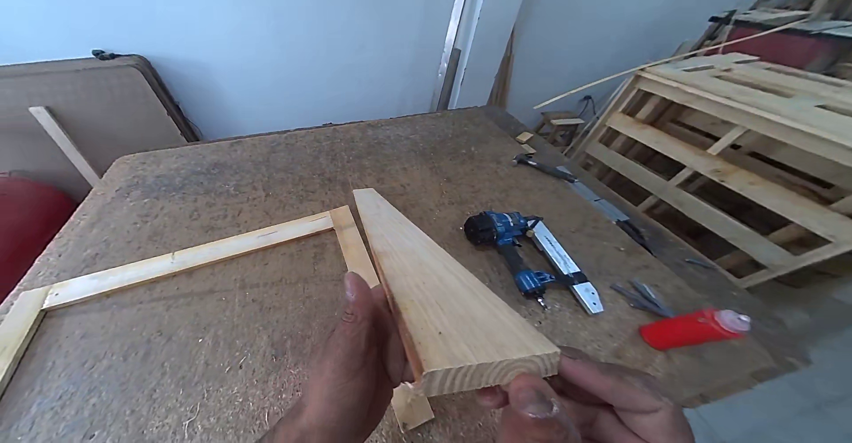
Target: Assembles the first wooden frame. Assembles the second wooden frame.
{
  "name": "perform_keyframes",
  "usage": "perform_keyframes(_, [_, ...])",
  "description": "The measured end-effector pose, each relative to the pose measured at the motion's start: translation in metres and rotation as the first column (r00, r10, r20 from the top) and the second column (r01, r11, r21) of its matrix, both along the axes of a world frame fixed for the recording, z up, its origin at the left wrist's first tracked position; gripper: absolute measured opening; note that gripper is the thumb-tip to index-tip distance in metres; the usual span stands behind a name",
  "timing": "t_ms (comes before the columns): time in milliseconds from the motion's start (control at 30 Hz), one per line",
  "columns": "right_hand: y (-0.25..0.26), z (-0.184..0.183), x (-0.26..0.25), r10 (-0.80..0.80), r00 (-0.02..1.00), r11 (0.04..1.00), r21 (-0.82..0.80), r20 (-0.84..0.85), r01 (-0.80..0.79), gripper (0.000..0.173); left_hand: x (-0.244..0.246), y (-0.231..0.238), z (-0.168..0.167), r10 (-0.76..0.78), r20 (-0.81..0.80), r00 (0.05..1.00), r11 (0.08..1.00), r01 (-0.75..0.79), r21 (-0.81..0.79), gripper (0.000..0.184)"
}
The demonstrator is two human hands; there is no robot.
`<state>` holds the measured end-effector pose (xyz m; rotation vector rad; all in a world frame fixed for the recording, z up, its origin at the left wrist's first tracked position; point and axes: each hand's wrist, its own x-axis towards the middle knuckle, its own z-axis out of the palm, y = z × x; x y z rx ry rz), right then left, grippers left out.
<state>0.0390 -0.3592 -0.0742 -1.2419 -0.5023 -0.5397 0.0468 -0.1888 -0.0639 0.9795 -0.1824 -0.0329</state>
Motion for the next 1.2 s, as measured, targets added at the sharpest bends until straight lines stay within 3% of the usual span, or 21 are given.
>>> perform_keyframes(500, [-0.012,0.001,0.005,-0.055,0.998,0.998,0.030,-0.006,0.055,0.029,0.008,-0.014,0.006,-0.119,-0.030,0.992,0.993,0.118,-0.020,0.095])
perform_keyframes(900, [0.002,0.008,-0.003,-0.011,0.999,0.998,0.064,-0.043,0.014,0.030,0.000,-0.009,-0.001,-0.038,-0.042,0.998,0.999,0.037,-0.024,0.084])
perform_keyframes(1000, [0.005,0.007,-0.011,0.065,0.996,0.998,0.013,-0.069,-0.064,0.033,0.001,0.006,-0.002,-0.083,-0.143,0.986,0.995,0.074,-0.067,0.078])
perform_keyframes(1067, [0.009,0.004,-0.017,0.132,0.989,0.991,-0.006,-0.069,-0.132,0.033,0.006,0.020,-0.001,-0.034,-0.276,0.961,0.999,0.031,-0.018,0.068])
perform_keyframes(1200, [0.024,-0.016,-0.032,0.278,0.957,0.956,-0.077,-0.079,-0.284,0.013,0.031,0.059,-0.012,0.125,-0.591,0.797,0.992,-0.107,0.065,0.047])
